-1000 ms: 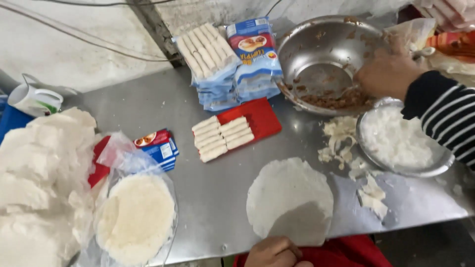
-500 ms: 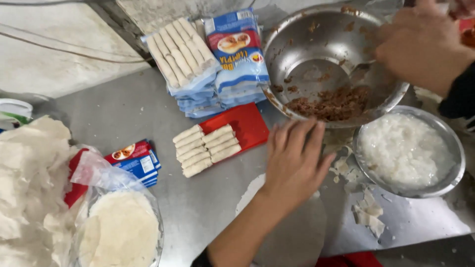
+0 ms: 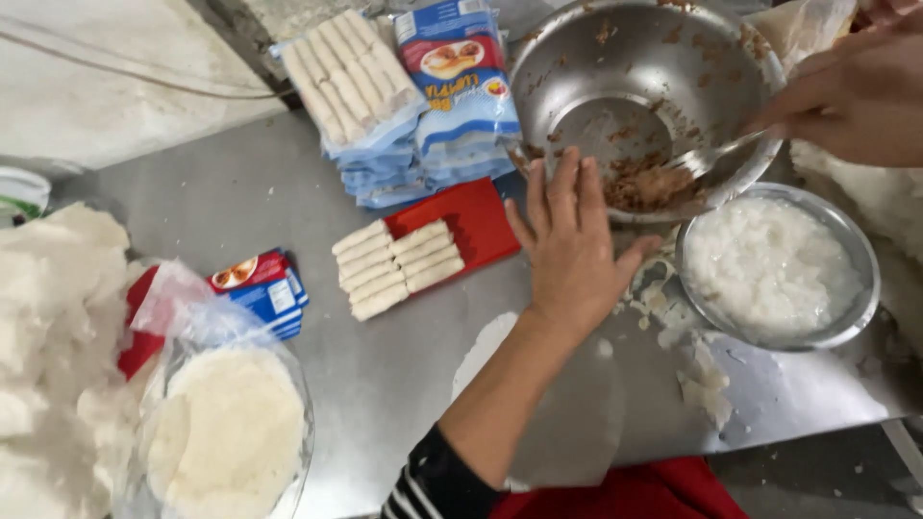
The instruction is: The person is manually wrapping lumpia by placing meat filling on a thin wrapper, folding the sides, and rolling it into a cylinder.
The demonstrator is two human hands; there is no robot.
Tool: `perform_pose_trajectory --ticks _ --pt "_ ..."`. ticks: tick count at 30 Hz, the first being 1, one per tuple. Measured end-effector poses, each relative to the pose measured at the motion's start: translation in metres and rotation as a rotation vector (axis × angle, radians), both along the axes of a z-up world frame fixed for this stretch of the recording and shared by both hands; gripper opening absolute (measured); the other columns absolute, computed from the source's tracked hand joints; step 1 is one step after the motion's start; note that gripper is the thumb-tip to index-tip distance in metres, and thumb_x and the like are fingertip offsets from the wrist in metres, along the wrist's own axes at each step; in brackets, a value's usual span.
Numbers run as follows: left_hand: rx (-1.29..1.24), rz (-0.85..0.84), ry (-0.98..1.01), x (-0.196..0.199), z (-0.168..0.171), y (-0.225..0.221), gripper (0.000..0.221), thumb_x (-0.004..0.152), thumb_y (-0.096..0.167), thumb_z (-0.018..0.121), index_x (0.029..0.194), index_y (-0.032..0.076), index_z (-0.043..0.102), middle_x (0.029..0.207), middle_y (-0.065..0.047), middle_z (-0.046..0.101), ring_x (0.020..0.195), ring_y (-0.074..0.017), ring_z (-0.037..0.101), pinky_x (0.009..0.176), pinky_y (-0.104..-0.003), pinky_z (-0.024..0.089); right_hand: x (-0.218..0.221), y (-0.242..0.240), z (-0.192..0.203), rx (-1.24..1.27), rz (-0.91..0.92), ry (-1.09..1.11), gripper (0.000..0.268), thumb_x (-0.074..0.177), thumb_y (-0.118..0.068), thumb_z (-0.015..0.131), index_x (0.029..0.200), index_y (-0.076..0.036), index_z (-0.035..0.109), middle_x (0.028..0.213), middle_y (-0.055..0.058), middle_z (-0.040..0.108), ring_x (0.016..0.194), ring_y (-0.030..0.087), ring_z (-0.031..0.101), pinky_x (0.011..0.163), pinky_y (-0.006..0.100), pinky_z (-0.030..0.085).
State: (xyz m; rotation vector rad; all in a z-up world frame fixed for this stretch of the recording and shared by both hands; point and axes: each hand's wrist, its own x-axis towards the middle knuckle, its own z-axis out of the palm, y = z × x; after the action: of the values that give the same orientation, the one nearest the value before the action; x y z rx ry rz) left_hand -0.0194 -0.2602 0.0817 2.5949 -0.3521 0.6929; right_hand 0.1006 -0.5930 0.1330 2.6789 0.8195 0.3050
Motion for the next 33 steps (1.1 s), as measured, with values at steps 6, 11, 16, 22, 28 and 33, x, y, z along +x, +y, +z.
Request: perform_pose_trajectory --ticks 6,11,16,22,28,33 --pt "-0.253 -0.158 -0.116 -0.082 -0.018 0.079 0.117 0.090 0.063 0.079 0.171 0.018 0.007 0.175 -0.015 0.016 0.162 -0.0439 0.029 0.140 -0.063 0.024 -0.091 0.025 0.008 0.551 0.289 0.328 0.025 0.099 -0.014 0.061 0.118 -0.010 0.077 0.088 0.012 0.073 0.077 0.025 0.067 0.079 0.037 0.054" --pt "-0.122 -0.326 0.000 -0.169 -0.030 0.127 0.089 0.083 0.052 0.090 0.148 0.008 0.047 0.143 -0.020 0.047 0.131 -0.0404 0.050 0.110 -0.055 0.043 -0.212 0.166 0.013 -0.107 0.132 0.488 0.066 0.089 -0.009 0.057 0.141 -0.049 0.051 0.118 -0.015 0.068 0.104 0.018 0.071 0.072 0.034 0.072" --pt "-0.064 -0.315 0.023 -0.210 -0.061 0.132 0.041 0.095 0.037 0.075 0.120 0.007 0.060 0.117 -0.010 0.054 0.107 -0.0330 0.054 0.097 -0.049 0.039 -0.221 0.196 -0.010 -0.282 0.090 0.540 0.058 0.093 -0.010 0.056 0.136 -0.049 0.055 0.091 -0.015 0.070 0.086 0.010 0.072 0.062 0.030 0.062" --pt "-0.114 -0.236 0.139 -0.219 -0.080 0.138 0.101 0.084 0.040 0.090 0.160 0.010 0.030 0.147 -0.015 0.048 0.128 -0.0380 0.052 0.104 -0.053 0.045 -0.230 0.211 0.010 -0.233 0.121 0.387 0.052 0.092 -0.007 0.055 0.132 -0.040 0.060 0.073 -0.014 0.063 0.069 0.004 0.069 0.044 0.019 0.062" --pt "0.048 -0.279 0.173 -0.198 -0.056 0.128 0.095 0.077 0.058 0.088 0.150 0.015 0.043 0.143 -0.012 0.048 0.127 -0.0372 0.049 0.104 -0.056 0.044 -0.235 0.216 0.017 -0.491 -0.158 0.439 0.044 0.102 -0.042 0.037 0.139 -0.066 0.043 0.117 -0.032 0.067 0.124 0.001 0.067 0.099 0.029 0.057" --pt "0.184 -0.390 0.163 -0.187 -0.059 0.123 0.067 0.076 0.063 0.076 0.111 0.006 0.070 0.114 -0.012 0.056 0.112 -0.0381 0.049 0.103 -0.055 0.035 -0.227 0.215 0.030 -0.472 -0.260 0.583 0.040 0.107 -0.038 0.036 0.139 -0.057 0.050 0.143 -0.023 0.059 0.138 0.010 0.062 0.108 0.036 0.061"
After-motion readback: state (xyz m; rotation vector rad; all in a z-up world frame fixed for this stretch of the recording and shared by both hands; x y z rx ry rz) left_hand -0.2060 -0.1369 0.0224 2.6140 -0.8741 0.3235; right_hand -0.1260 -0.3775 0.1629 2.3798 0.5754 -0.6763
